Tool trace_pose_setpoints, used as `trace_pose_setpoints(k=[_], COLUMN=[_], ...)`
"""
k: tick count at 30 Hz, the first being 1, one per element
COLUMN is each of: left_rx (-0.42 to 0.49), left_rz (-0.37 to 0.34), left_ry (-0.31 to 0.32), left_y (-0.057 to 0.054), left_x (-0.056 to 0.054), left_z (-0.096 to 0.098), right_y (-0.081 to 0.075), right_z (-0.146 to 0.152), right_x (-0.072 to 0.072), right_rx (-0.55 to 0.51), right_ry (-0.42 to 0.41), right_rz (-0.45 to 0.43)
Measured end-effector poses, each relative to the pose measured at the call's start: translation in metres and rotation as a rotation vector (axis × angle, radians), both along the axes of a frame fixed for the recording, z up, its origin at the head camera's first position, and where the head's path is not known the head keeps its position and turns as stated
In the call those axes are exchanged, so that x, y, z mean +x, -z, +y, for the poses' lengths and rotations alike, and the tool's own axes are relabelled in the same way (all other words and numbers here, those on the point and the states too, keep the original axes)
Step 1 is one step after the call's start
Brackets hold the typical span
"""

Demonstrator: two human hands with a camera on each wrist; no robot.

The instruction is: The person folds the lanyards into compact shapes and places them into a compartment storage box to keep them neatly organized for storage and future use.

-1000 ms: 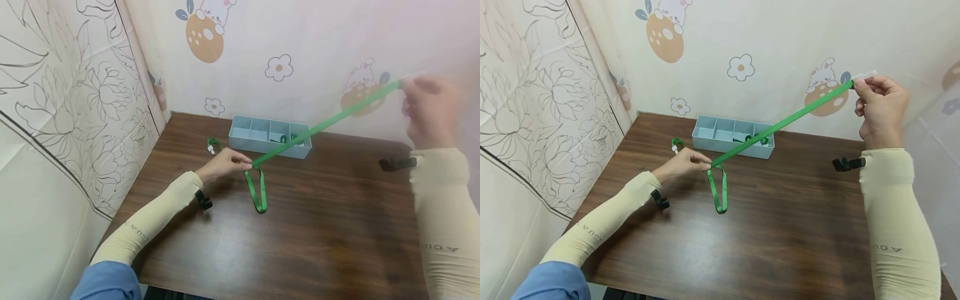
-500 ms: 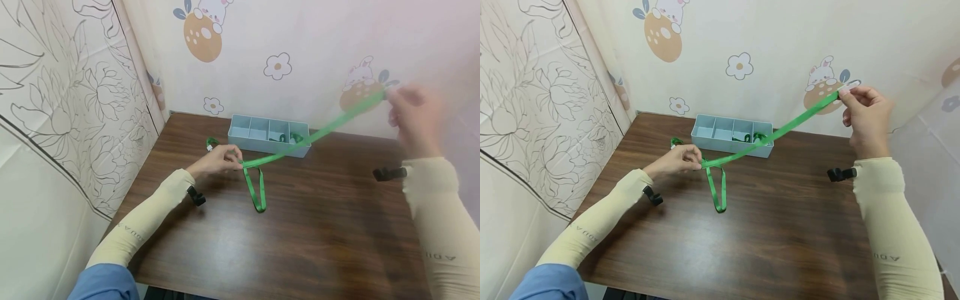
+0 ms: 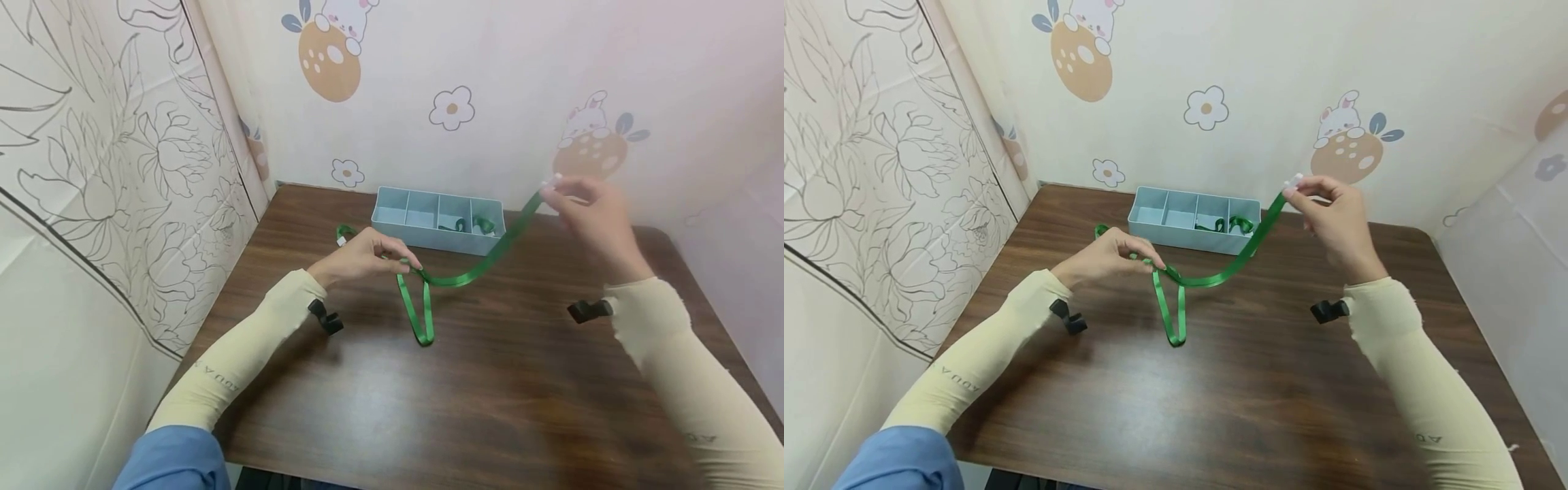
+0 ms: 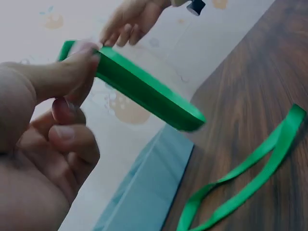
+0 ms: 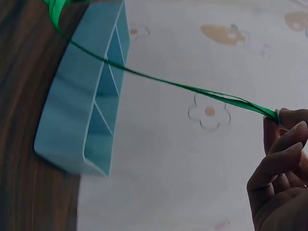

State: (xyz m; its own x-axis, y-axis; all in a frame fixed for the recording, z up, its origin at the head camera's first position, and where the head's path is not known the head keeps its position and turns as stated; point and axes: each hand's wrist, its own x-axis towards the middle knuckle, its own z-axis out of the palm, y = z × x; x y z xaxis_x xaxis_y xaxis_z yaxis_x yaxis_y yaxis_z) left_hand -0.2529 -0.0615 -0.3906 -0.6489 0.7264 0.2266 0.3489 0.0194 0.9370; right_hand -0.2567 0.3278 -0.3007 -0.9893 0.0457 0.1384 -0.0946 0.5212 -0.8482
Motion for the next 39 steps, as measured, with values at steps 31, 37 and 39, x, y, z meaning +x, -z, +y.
trace_pose_setpoints(k=[31,37,39], left_rx=[0.246,0.218,0.215], left_rz=[0.116,0.137,0.121], left_ry=[-0.241,-0.242,-0.244], left_y=[-0.028,-0.027,-0.027], left_x=[0.015,0.017,0.017], left_z=[0.061,0.061,0.061], right_y=[0.024,0.023,0.023], right_z=[-0.1,-0.099,-0.098], right_x=[0.056,0.057,0.056], right_rx=[0.038,0.064,0.072], right_ry=[-0.312,-0.329,-0.328], right_rz=[0.042,0.057,0.06])
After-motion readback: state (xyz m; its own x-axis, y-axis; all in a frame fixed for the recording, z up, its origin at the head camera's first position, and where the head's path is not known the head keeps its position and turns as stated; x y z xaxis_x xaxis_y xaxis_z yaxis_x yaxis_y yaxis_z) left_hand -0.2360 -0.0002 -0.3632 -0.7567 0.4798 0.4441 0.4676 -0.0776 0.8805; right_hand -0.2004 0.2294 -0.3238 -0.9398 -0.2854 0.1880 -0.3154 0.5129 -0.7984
